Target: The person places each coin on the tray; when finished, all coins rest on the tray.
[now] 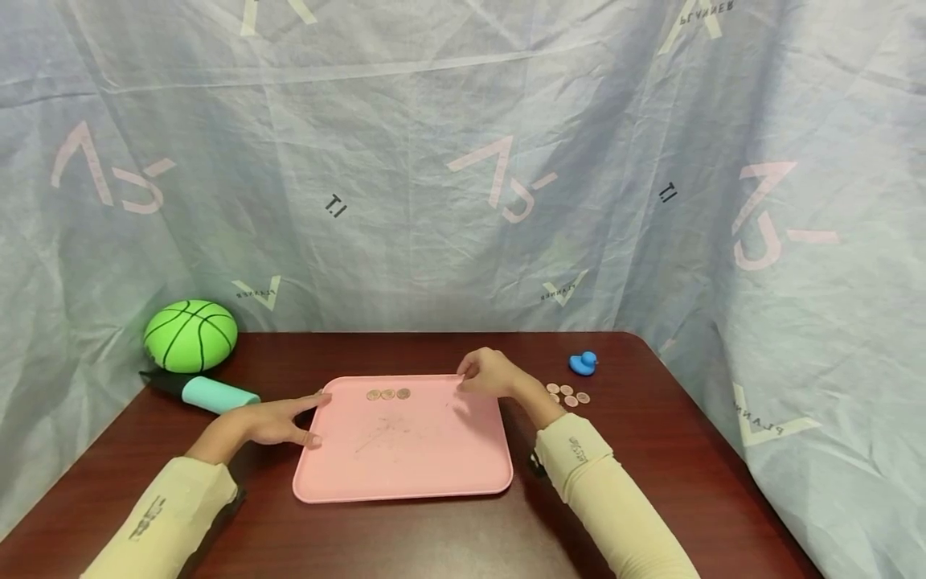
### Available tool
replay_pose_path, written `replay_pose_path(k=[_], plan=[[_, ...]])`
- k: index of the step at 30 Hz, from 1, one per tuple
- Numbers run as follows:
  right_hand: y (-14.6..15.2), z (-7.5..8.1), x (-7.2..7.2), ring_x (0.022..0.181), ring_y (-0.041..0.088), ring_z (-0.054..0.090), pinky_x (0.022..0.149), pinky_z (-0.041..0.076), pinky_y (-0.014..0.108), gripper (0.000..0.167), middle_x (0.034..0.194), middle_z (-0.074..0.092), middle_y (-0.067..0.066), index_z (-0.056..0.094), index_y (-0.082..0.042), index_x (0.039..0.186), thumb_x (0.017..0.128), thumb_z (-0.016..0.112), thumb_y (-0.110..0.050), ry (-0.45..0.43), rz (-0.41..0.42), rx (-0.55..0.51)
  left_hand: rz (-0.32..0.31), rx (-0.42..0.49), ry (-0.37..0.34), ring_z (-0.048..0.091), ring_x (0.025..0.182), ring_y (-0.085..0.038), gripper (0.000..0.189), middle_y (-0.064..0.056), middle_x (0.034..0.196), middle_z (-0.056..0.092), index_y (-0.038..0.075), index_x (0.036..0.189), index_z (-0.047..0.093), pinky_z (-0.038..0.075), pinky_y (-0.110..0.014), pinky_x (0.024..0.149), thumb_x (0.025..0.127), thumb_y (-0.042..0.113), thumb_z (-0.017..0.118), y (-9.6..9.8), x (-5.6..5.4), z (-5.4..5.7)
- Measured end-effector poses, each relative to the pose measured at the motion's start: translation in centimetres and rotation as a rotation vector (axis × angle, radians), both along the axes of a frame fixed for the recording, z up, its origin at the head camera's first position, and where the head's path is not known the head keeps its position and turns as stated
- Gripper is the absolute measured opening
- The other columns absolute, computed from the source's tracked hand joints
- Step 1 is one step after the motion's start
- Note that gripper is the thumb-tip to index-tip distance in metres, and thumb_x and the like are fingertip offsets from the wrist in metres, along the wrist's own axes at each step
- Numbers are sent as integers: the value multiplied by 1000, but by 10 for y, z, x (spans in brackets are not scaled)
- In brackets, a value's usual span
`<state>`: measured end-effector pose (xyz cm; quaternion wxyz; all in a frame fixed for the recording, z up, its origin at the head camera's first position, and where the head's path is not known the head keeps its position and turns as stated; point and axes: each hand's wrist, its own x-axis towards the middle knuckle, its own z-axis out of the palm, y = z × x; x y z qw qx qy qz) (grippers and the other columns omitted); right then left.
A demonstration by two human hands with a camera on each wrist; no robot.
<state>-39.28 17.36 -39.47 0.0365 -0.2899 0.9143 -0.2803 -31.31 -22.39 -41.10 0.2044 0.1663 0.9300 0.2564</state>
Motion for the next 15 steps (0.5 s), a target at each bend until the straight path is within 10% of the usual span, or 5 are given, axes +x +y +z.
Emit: replay_pose_path(k=[9, 15], plan=[[52, 2, 10, 85, 16, 67, 75, 53, 35, 27, 91, 73, 2, 72, 1, 105, 84, 78, -17, 1, -65, 8, -4, 4, -5, 21, 145, -46, 94, -27, 160, 21, 5, 156, 29, 22, -62, 113, 84, 40, 78, -1, 0, 0], [82, -3, 16, 56, 18, 58, 58, 50, 32, 31, 76, 65, 4, 69, 3, 109, 85, 78, -15, -108, -132, 9, -8, -8, 1, 22, 145, -46, 93, -27, 159, 22, 5, 155, 29, 23, -62, 113, 84, 40, 77, -1, -1, 1]])
